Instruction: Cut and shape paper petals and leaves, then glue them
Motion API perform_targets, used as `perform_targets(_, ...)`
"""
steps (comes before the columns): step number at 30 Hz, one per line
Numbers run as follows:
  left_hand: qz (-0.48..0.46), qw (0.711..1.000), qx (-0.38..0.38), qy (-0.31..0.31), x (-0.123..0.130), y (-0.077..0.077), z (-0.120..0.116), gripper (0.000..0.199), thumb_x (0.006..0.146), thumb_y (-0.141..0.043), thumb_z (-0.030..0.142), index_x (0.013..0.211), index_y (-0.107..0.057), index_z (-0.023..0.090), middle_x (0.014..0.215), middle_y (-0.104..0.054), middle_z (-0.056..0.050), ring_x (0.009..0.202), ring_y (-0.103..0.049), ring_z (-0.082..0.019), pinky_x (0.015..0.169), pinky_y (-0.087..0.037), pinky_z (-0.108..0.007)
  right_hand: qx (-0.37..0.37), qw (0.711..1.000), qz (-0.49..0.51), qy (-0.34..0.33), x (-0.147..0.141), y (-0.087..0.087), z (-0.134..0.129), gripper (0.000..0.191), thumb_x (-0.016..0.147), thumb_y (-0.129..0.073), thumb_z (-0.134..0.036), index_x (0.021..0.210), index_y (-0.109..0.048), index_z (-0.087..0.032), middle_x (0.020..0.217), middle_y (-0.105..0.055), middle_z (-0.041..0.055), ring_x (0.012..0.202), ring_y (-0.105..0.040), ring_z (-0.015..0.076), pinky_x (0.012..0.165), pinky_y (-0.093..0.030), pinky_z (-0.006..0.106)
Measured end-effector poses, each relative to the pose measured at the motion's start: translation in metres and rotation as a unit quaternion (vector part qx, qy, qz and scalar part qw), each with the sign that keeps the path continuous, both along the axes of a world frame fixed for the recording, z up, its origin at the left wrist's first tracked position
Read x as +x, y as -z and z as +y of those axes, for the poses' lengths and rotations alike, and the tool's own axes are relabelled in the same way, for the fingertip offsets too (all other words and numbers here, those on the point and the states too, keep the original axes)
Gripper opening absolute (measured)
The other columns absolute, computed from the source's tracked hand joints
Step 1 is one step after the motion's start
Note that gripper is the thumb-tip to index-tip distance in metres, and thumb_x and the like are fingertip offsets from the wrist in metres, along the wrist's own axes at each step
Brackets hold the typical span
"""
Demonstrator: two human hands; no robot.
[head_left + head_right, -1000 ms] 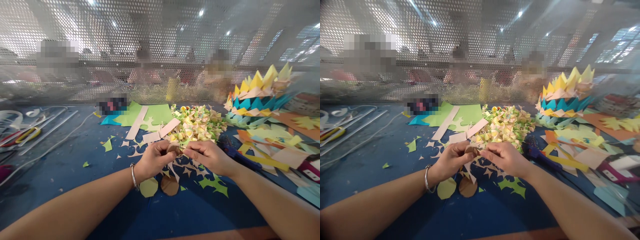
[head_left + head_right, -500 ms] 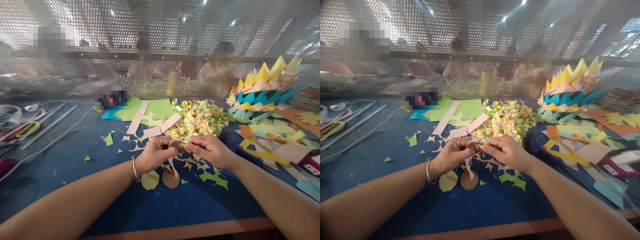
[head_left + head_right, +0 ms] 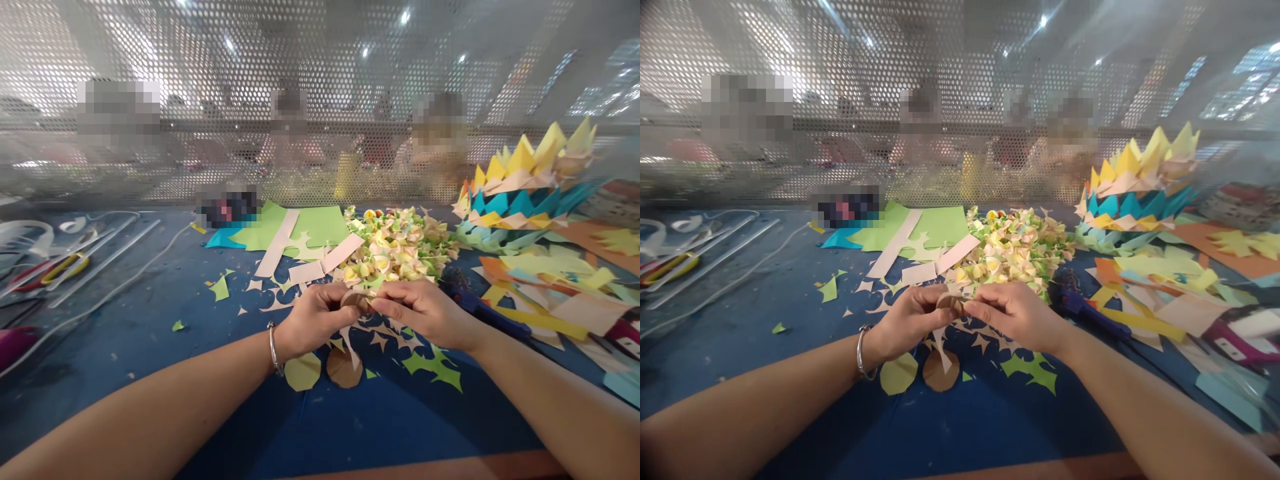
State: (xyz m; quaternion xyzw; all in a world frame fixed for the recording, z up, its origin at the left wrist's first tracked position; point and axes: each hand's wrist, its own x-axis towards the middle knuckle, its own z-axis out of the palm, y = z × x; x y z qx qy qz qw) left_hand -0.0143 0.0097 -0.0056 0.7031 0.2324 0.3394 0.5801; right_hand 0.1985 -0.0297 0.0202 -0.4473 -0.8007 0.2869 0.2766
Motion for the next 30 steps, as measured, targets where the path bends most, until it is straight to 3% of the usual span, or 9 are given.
perform_targets(12,0.006,1.0,-0.008,0.001,0.001,-0.003,-0.0017,0.017,0.079,-0.063,0.025,0.067,-0.062,0.012,0.069,-0.051,0.0,0.064,-0.043,-0.011,0.063,-0.033,-0.029,-0.003,1.0,-0.007,0.012,0.0022,0.001,-0.0005,0.045,0.098,-0.048,-0.052,0.067,-0.047,-0.02,0.06,-0.037,-0.0042,0.055,-0.037,0.0093,0.051,-0.029,0.025)
perform_targets(21,-0.041,0.994,-0.1,0.011,0.0023,-0.0016,-0.0035,0.017,0.081,-0.069,0.028,0.075,-0.065,0.013,0.068,-0.05,0.003,0.065,-0.04,-0.009,0.063,-0.034,-0.025,0.006,0.999,0.009,0.044,0.0065,0.0069,0.0016,0.047,0.097,-0.051,-0.054,0.066,-0.046,-0.019,0.062,-0.037,-0.0038,0.056,-0.036,0.0091,0.052,-0.03,0.026)
perform_targets(30,-0.013,0.998,-0.059,0.013,0.0014,-0.0035,-0.0009,0.017,0.079,-0.071,0.029,0.073,-0.067,0.013,0.069,-0.053,0.001,0.067,-0.043,-0.011,0.065,-0.037,-0.027,0.001,1.0,0.006,0.029,0.0075,0.0043,0.0,0.045,0.097,-0.05,-0.054,0.068,-0.049,-0.019,0.062,-0.04,-0.0036,0.055,-0.038,0.0092,0.051,-0.03,0.025)
